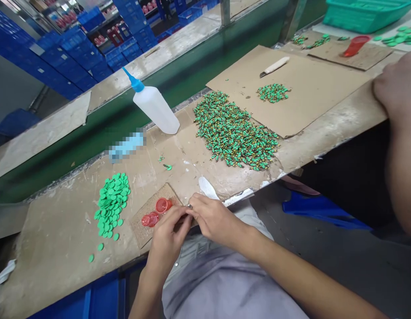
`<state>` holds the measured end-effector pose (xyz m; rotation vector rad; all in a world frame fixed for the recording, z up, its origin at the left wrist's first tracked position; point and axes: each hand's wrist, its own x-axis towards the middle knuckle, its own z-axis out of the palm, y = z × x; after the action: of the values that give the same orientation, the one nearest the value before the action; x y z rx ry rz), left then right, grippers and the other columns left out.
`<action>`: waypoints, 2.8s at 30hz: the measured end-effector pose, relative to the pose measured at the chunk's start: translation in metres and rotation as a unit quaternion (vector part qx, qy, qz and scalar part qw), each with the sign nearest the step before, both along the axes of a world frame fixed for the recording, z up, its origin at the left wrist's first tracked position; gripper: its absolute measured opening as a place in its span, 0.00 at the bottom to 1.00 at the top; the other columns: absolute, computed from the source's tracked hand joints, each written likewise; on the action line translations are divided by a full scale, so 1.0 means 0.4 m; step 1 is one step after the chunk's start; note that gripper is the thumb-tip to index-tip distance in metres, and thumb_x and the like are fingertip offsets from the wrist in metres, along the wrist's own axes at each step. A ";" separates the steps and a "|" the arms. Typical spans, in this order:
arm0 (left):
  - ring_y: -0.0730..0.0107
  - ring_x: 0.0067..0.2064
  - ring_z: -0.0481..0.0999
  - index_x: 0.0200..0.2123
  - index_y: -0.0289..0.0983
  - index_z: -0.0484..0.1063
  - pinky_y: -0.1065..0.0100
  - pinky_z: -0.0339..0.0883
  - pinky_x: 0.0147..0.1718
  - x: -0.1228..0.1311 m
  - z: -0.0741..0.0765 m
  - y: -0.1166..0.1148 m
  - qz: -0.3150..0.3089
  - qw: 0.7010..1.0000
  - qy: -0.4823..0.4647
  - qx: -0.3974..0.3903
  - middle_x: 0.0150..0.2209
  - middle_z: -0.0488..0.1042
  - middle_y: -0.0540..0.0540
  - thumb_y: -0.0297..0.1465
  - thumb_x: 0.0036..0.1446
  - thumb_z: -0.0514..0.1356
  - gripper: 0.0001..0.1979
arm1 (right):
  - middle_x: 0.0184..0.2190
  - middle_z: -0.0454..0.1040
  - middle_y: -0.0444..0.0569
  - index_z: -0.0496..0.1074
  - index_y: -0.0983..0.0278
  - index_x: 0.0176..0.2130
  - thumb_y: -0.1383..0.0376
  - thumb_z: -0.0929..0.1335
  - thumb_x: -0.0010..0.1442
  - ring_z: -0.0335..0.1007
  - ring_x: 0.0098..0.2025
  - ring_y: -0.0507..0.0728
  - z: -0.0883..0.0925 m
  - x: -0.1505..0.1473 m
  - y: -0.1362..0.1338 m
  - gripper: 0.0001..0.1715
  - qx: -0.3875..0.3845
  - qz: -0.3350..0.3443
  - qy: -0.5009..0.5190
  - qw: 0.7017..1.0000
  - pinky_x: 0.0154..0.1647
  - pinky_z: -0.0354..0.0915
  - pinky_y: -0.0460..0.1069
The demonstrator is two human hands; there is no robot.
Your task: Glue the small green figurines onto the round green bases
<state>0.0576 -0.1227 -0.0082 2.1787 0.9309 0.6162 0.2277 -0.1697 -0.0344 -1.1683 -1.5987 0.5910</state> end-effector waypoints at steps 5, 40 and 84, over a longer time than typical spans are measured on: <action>0.67 0.40 0.81 0.44 0.37 0.77 0.69 0.76 0.41 -0.004 -0.005 -0.007 0.003 1.000 -0.009 -0.003 0.39 0.79 0.44 0.24 0.68 0.59 0.07 | 0.31 0.69 0.47 0.65 0.59 0.38 0.72 0.60 0.72 0.68 0.33 0.57 -0.013 -0.010 -0.004 0.11 -0.002 -0.005 0.008 1.000 0.35 0.68 0.51; 0.69 0.37 0.77 0.42 0.37 0.78 0.70 0.72 0.38 0.016 0.009 -0.002 0.014 1.000 0.000 -0.009 0.38 0.78 0.45 0.25 0.66 0.61 0.06 | 0.33 0.73 0.46 0.71 0.62 0.38 0.67 0.66 0.71 0.72 0.34 0.53 0.001 0.040 -0.038 0.07 -0.037 -0.107 0.141 0.983 0.37 0.68 0.47; 0.68 0.30 0.83 0.35 0.40 0.77 0.68 0.78 0.27 -0.067 0.106 -0.121 0.081 0.861 -0.341 -0.369 0.38 0.83 0.46 0.37 0.60 0.72 0.09 | 0.42 0.85 0.48 0.77 0.55 0.54 0.72 0.71 0.66 0.82 0.38 0.57 0.006 0.036 -0.104 0.20 -0.001 -0.053 0.101 0.994 0.41 0.79 0.53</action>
<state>0.0307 -0.1711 0.0342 1.0795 0.7722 0.8560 0.2420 -0.2112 -0.0320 -1.1499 -1.3580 0.6219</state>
